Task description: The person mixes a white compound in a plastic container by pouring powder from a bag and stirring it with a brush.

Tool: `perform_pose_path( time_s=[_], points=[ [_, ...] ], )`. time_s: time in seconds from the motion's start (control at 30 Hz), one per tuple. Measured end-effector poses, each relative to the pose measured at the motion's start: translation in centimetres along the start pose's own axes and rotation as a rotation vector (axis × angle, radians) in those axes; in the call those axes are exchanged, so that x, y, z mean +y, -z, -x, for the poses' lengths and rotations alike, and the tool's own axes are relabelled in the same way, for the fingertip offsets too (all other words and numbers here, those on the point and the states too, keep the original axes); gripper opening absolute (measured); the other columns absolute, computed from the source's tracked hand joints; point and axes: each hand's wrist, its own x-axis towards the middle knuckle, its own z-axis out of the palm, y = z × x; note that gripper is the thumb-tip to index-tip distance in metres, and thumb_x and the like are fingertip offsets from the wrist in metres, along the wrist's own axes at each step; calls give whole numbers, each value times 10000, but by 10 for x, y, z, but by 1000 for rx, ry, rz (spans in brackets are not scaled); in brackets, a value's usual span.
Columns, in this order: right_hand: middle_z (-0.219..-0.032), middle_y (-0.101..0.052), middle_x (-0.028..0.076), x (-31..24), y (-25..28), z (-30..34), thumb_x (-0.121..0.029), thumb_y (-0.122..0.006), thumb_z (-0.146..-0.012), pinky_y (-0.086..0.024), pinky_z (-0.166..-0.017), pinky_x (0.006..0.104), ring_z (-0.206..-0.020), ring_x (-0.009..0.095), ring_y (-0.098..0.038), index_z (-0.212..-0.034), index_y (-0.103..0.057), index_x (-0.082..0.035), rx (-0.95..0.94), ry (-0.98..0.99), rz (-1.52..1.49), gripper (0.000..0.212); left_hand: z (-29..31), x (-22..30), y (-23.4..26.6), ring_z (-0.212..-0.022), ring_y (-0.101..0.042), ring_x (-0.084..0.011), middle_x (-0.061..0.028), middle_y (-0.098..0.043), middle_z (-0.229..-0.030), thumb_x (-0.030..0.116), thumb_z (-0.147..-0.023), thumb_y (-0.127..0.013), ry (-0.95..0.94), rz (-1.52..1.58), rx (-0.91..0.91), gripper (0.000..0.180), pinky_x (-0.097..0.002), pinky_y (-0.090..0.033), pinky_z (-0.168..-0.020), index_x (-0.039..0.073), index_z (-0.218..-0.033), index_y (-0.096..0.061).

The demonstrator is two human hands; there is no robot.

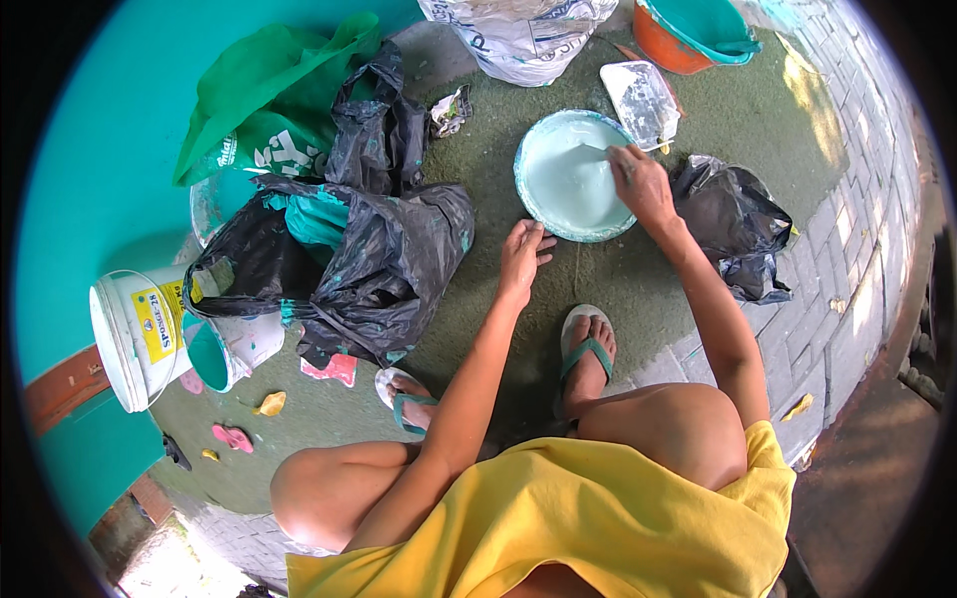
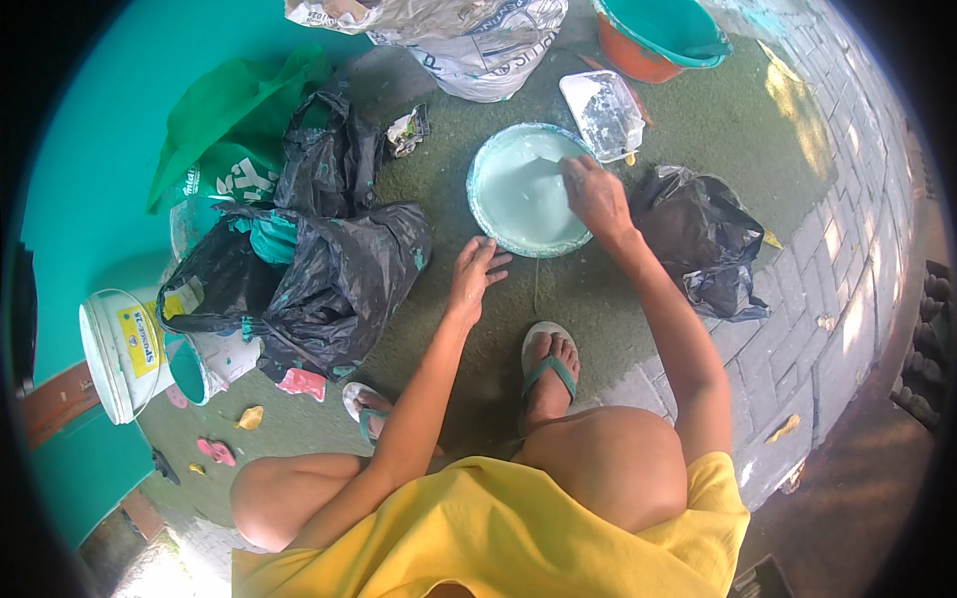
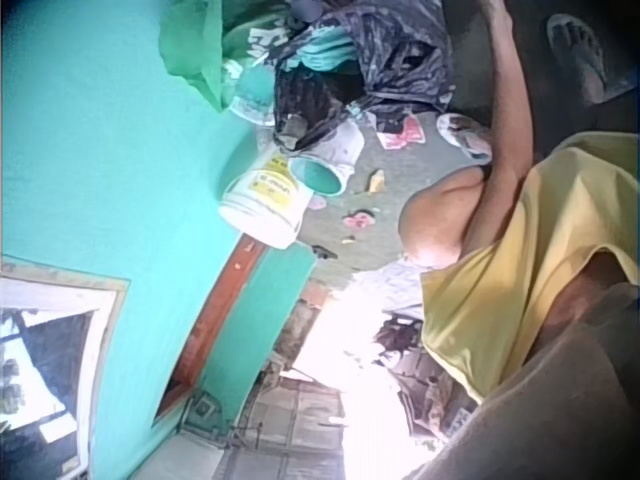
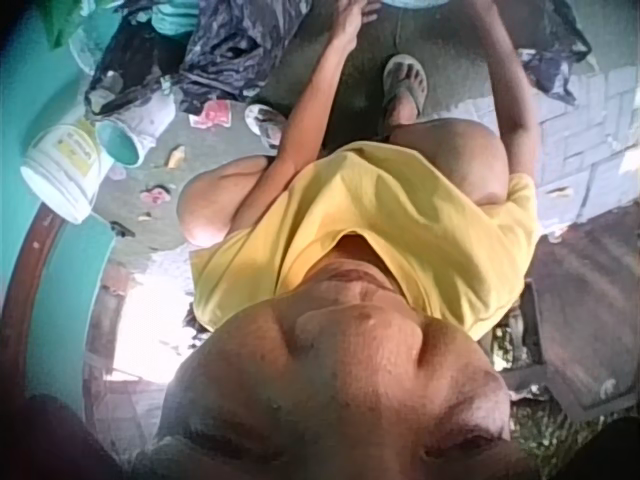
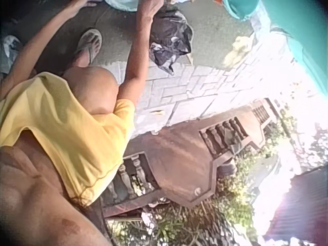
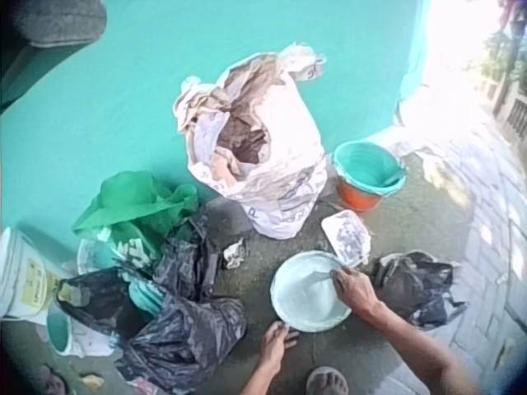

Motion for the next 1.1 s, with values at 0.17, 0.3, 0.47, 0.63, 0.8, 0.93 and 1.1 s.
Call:
perform_pose_path(
  time_s=[0.17,0.3,0.47,0.63,0.8,0.93,1.1],
  points=[
    [-828,-559,131,-31,2,9,-56,-577,-846,-501,-609,418,-708,331,-611,-996,-604,-50,-173,127,-89,152,-1,-2,6,-944,-602,-136,-7,-603,-969,299,-969,-514,-4,7,13,195,-310,-460,-763,107,-988,-543],
    [-827,-555,126,-40,17,23,-50,-588,-842,-494,-594,407,-691,322,-604,-1004,-599,-35,-304,189,-123,163,-2,-3,5,-939,-601,-132,-6,-604,-963,298,-970,-511,7,1,12,198,-313,-463,-770,105,-989,-553],
    [-833,-539,121,-55,41,31,-62,-550,-861,-510,-607,409,-706,324,-609,-1004,-579,-50,-301,156,-151,146,2,1,2,-930,-601,-126,-5,-605,-956,297,-973,-506,4,-5,25,205,-314,-466,-772,101,-989,-561],
    [-819,-541,129,-48,18,22,-69,-541,-856,-520,-621,409,-712,326,-609,-989,-584,-25,-345,263,-107,147,1,-2,1,-924,-604,-128,-5,-602,-951,301,-973,-508,-3,21,28,209,-315,-469,-766,100,-989,-559],
    [-860,-586,154,-32,-4,-16,-135,-554,-887,-505,-638,423,-732,345,-613,-966,-603,-13,-280,218,-51,154,0,-2,4,-924,-605,-130,-7,-599,-961,305,-972,-511,-6,-3,24,206,-313,-469,-761,103,-980,-550],
    [-895,-597,162,-21,-8,-41,-138,-550,-885,-505,-658,437,-752,362,-619,-958,-612,-21,-186,174,-55,151,0,-3,3,-927,-605,-135,-10,-598,-967,309,-971,-514,-6,6,22,204,-308,-466,-755,107,-979,-542],
    [-887,-592,162,1,2,-41,-106,-549,-866,-503,-672,448,-738,368,-616,-947,-611,-21,-126,157,43,134,1,-1,2,-928,-605,-137,-10,-600,-965,306,-971,-513,-7,-1,20,199,-305,-466,-754,109,-978,-542]
  ],
)
